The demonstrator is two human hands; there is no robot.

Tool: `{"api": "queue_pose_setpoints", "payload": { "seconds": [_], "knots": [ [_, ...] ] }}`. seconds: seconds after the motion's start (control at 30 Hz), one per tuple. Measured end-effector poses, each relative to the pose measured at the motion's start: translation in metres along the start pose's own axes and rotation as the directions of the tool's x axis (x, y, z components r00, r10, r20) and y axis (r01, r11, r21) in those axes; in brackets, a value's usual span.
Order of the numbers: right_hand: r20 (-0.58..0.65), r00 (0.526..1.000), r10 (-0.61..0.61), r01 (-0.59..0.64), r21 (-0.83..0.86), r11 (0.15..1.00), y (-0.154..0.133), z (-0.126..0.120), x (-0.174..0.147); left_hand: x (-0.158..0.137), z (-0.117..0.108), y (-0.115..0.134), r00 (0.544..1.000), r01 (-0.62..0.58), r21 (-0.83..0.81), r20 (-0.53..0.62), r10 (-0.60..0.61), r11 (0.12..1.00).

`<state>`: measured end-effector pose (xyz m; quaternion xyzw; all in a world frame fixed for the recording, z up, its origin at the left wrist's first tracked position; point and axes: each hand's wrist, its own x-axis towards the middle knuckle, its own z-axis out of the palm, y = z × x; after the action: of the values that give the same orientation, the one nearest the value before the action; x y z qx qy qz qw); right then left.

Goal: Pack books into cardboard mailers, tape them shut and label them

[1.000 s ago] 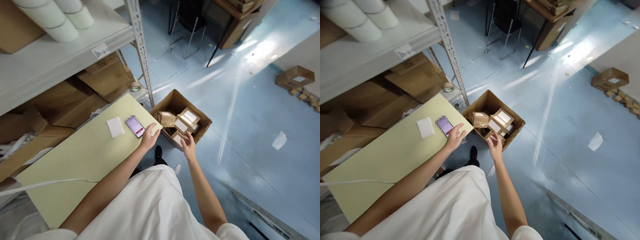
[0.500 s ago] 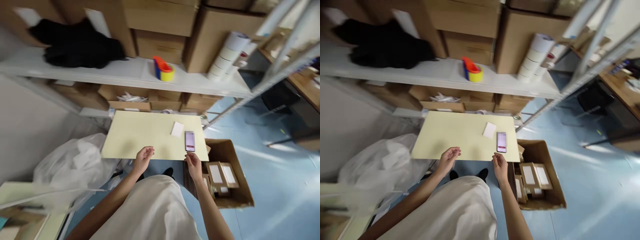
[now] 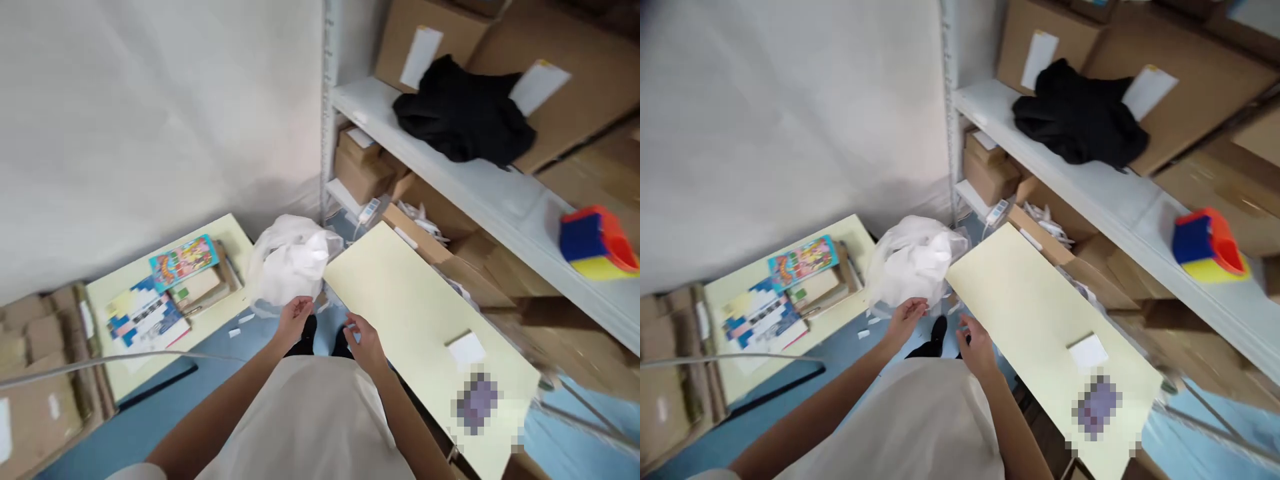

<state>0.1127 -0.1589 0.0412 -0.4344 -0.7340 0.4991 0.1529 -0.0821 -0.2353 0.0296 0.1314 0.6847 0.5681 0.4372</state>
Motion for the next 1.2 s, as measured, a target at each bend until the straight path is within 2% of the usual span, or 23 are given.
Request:
{"api": "queue_pose_setpoints", "payload": {
  "seconds": [0.1,0.2,0.33,0.4,0.5,0.67,0.83,0.9,1.0,1.2],
  "knots": [
    [0.169,0.984,-0.062,0.076,-0.078,0.994,-0.006,0.002,0.024,-0.003,-0.015,0.0,0.987,0.023,-0.05,-0.159,-0.031,0.998],
    [0.299,0.948,-0.111,0.145,-0.092,0.985,-0.003,0.003,0.05,-0.015,-0.023,-0.002,0.951,0.019,-0.067,-0.306,-0.038,0.998],
    [0.459,0.858,-0.231,0.295,-0.072,0.953,-0.001,0.011,0.089,-0.042,-0.03,-0.007,0.875,-0.008,-0.108,-0.481,-0.046,0.994],
    [0.518,0.804,-0.291,0.369,-0.052,0.928,-0.006,0.017,0.107,-0.055,-0.035,-0.01,0.838,-0.009,-0.119,-0.542,-0.057,0.993],
    [0.565,0.751,-0.341,0.432,-0.03,0.902,-0.023,0.027,0.127,-0.068,-0.047,-0.015,0.777,0.012,-0.127,-0.623,-0.089,0.992],
    [0.677,0.66,-0.326,0.506,-0.081,0.859,-0.047,0.053,0.133,-0.069,-0.077,-0.023,0.67,0.001,-0.153,-0.733,-0.114,0.988],
    [0.814,0.518,-0.263,0.601,-0.128,0.789,-0.062,0.093,0.123,-0.054,-0.121,-0.03,0.62,-0.047,-0.121,-0.782,-0.066,0.992],
    [0.842,0.481,-0.245,0.639,-0.145,0.756,-0.071,0.113,0.122,-0.045,-0.144,-0.032,0.615,-0.074,-0.119,-0.787,-0.049,0.99],
    [0.849,0.476,-0.229,0.673,-0.184,0.716,-0.089,0.149,0.124,-0.032,-0.185,-0.035,0.636,-0.078,-0.116,-0.771,-0.04,0.99],
    [0.799,0.562,-0.213,0.693,-0.314,0.65,-0.123,0.23,0.146,0.003,-0.277,-0.044,0.679,0.041,-0.036,-0.732,-0.054,0.999]
  ]
}}
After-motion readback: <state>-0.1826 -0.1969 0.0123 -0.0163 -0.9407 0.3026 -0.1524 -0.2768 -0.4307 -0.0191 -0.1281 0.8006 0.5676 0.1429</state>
